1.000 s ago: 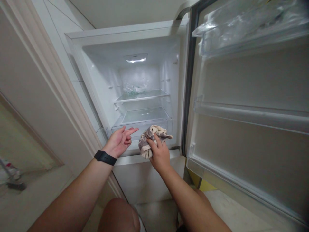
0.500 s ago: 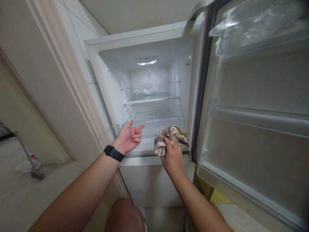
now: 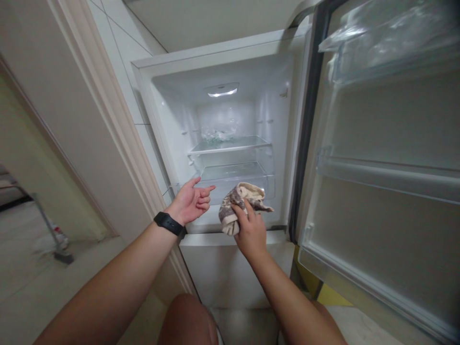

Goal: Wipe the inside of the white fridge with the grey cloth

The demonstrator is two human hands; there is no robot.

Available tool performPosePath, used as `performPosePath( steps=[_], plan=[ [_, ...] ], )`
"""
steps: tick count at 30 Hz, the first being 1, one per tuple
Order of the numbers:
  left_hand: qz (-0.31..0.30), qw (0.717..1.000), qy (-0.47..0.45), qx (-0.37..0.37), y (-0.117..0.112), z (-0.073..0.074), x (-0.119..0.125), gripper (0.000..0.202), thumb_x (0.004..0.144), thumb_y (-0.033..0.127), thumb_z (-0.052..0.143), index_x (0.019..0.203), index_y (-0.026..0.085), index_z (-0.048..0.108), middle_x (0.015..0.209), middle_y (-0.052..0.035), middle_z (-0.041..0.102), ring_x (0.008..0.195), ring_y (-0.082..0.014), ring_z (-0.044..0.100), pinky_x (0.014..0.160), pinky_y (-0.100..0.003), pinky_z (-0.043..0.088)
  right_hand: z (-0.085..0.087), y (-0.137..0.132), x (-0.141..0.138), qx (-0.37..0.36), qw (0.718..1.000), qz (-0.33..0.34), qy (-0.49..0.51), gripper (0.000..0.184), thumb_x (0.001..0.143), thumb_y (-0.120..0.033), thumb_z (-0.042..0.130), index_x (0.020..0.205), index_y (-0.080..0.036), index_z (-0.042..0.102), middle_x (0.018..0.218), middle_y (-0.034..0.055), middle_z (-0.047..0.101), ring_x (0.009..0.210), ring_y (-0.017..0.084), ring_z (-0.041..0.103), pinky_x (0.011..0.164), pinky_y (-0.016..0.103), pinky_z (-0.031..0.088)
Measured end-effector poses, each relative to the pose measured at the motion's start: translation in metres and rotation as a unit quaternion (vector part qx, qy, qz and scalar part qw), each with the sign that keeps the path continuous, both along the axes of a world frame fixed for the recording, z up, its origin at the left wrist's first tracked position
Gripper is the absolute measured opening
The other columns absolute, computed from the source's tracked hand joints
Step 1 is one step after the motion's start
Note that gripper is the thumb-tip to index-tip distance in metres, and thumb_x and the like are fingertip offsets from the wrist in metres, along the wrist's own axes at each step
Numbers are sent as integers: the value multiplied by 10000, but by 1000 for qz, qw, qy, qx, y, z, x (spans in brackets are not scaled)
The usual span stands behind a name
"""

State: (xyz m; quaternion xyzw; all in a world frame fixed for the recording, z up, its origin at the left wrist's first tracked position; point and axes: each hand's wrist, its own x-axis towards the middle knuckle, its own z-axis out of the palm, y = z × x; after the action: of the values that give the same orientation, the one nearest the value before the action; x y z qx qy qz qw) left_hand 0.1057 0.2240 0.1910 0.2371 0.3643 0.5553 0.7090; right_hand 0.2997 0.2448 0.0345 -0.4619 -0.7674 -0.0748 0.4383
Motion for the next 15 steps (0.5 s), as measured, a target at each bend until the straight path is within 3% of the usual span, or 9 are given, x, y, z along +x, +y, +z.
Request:
performPosePath(
  steps=[3,5,7,9,13,15],
  plan=[
    [-1,999,50,5,3,-3,1,339,1003,309,457,1234,64,503,573,90,379,391,-85,344,332,-178,252,-17,3,18,-25,983,38,177,681,737,-114,645,1398,-261,573,1559,141,467,1204,333,562,1018,500,461],
    [14,997,75,13,6,-3,2,289,983,267,459,1206,88,495,586,85,403,408,-84,367,342,-168,256,-31,0,21,-39,933,75,350,653,739,-196,711,1372,-230,552,1426,140,568,1296,318,529,1117,512,412],
    [25,995,98,23,8,-2,2,252,972,251,458,1177,108,490,586,89,401,413,-83,365,352,-164,261,-43,-4,18,-95,847,93,515,681,728,-296,785,1358,-221,537,1316,111,635,1264,280,567,1145,481,407],
    [24,992,121,27,10,-2,1,251,969,260,458,1165,108,496,585,90,398,411,-84,352,355,-169,260,-49,-9,12,-200,744,127,625,714,712,-358,832,1353,-233,542,1263,81,679,1189,256,625,1108,455,457],
    [28,976,216,25,14,-7,-3,271,957,277,475,1141,89,540,601,66,452,421,-81,388,364,-170,257,-39,-6,-1,-396,519,247,716,667,683,-361,877,1273,-191,617,1158,86,756,1044,269,716,968,451,572],
    [43,957,286,29,17,-13,-6,255,949,281,487,1119,107,563,628,46,514,434,-74,436,383,-163,285,-27,1,-6,-435,448,283,728,566,691,-330,872,1186,-151,667,1064,100,786,989,274,739,920,435,601]
  ],
)
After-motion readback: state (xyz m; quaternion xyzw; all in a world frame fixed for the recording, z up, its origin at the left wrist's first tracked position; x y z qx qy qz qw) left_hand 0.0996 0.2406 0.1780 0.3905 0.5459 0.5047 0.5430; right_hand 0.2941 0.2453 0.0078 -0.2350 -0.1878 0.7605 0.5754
